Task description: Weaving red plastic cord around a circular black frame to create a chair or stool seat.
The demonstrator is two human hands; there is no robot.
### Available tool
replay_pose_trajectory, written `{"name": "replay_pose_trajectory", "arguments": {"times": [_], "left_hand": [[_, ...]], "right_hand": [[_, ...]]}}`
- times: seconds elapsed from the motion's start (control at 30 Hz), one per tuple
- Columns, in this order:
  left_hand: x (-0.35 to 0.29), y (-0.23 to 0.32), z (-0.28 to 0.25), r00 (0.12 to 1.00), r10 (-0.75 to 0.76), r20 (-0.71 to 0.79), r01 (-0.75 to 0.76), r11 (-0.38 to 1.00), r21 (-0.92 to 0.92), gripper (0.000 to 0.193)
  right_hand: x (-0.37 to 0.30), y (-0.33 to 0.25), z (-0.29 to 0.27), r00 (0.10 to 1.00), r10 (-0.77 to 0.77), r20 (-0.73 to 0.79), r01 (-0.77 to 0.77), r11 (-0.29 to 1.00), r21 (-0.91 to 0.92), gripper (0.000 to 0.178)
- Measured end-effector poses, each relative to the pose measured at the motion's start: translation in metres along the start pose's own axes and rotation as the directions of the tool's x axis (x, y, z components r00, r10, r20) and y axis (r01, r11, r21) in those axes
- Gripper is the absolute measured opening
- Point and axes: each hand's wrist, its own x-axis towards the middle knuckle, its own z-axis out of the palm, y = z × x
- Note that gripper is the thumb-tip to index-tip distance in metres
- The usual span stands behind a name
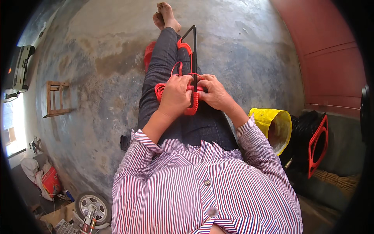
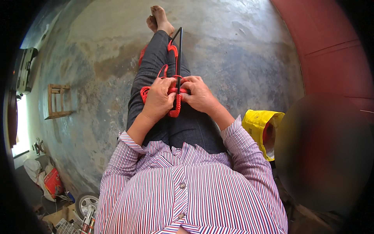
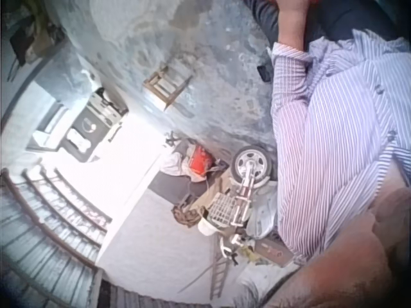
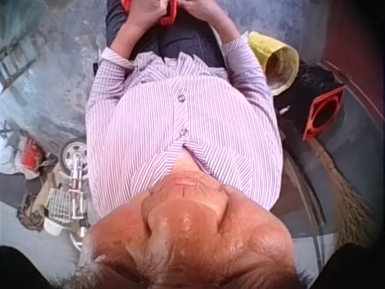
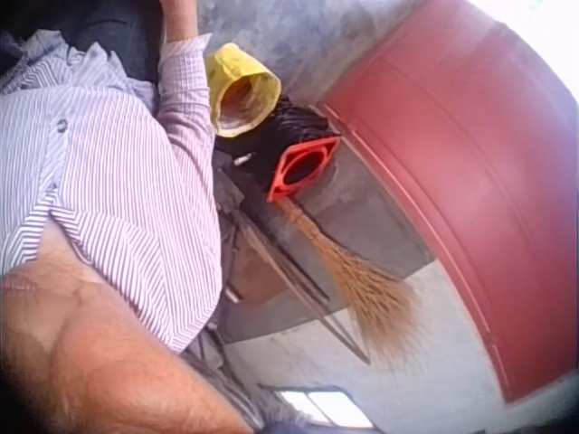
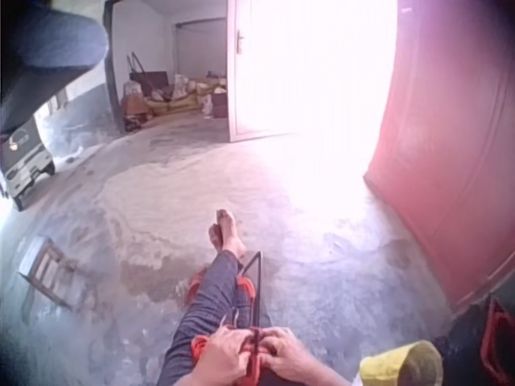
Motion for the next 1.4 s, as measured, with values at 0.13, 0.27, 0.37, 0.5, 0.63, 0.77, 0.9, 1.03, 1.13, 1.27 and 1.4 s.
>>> {"name": "replay_pose_trajectory", "arguments": {"times": [0.13, 0.27, 0.37, 0.5, 0.63, 0.77, 0.9, 1.03, 1.13, 1.27, 1.4], "left_hand": [[0.007, -0.013, -0.003, 0.988, -0.029, -0.148, 0.02, 0.998, -0.057, 0.032], [0.016, -0.024, 0.004, 0.888, -0.431, 0.159, 0.429, 0.654, -0.623, 0.047], [0.017, -0.016, 0.019, 0.843, -0.414, 0.343, 0.507, 0.402, -0.762, 0.056], [-0.003, -0.017, 0.019, 0.82, -0.438, 0.368, 0.499, 0.234, -0.834, 0.058], [0.002, 0.004, 0.025, 0.81, -0.392, 0.436, 0.521, 0.138, -0.842, 0.061], [-0.015, 0.012, 0.027, 0.823, -0.39, 0.412, 0.505, 0.171, -0.846, 0.067], [-0.02, 0.008, 0.027, 0.841, -0.348, 0.415, 0.476, 0.107, -0.873, 0.074], [-0.019, 0.005, 0.031, 0.847, -0.349, 0.4, 0.472, 0.148, -0.869, 0.073], [-0.019, 0.006, 0.025, 0.827, -0.394, 0.402, 0.48, 0.122, -0.869, 0.072], [-0.015, 0.002, 0.034, 0.815, -0.376, 0.441, 0.464, -0.031, -0.885, 0.071], [-0.018, 0.006, 0.037, 0.843, -0.449, 0.294, 0.472, 0.358, -0.805, 0.065]], "right_hand": [[-0.02, 0.001, -0.032, 0.974, 0.174, -0.148, -0.07, 0.845, 0.53, 0.027], [-0.068, -0.004, -0.102, 0.936, 0.189, -0.297, 0.222, 0.337, 0.915, 0.027], [-0.112, -0.019, -0.166, 0.889, 0.209, -0.408, 0.36, 0.231, 0.904, 0.013], [-0.154, 0.033, -0.235, 0.841, 0.254, -0.478, 0.462, 0.122, 0.878, 0.011], [-0.151, 0.041, -0.2, 0.75, 0.382, -0.54, 0.429, 0.341, 0.836, 0.028], [-0.073, -0.015, -0.082, 0.765, 0.574, -0.292, -0.141, 0.592, 0.794, 0.025], [-0.049, -0.048, -0.028, 0.912, 0.403, 0.075, -0.356, 0.686, 0.634, 0.013], [-0.052, -0.068, -0.064, 0.969, 0.244, 0.038, -0.158, 0.495, 0.854, 0.011], [-0.056, -0.094, -0.061, 0.975, 0.174, 0.137, -0.213, 0.577, 0.788, 0.013], [-0.074, -0.114, -0.042, 0.979, 0.073, 0.193, -0.197, 0.609, 0.768, 0.014], [-0.069, -0.116, -0.065, 0.978, 0.191, 0.088, -0.177, 0.517, 0.838, 0.015]]}}
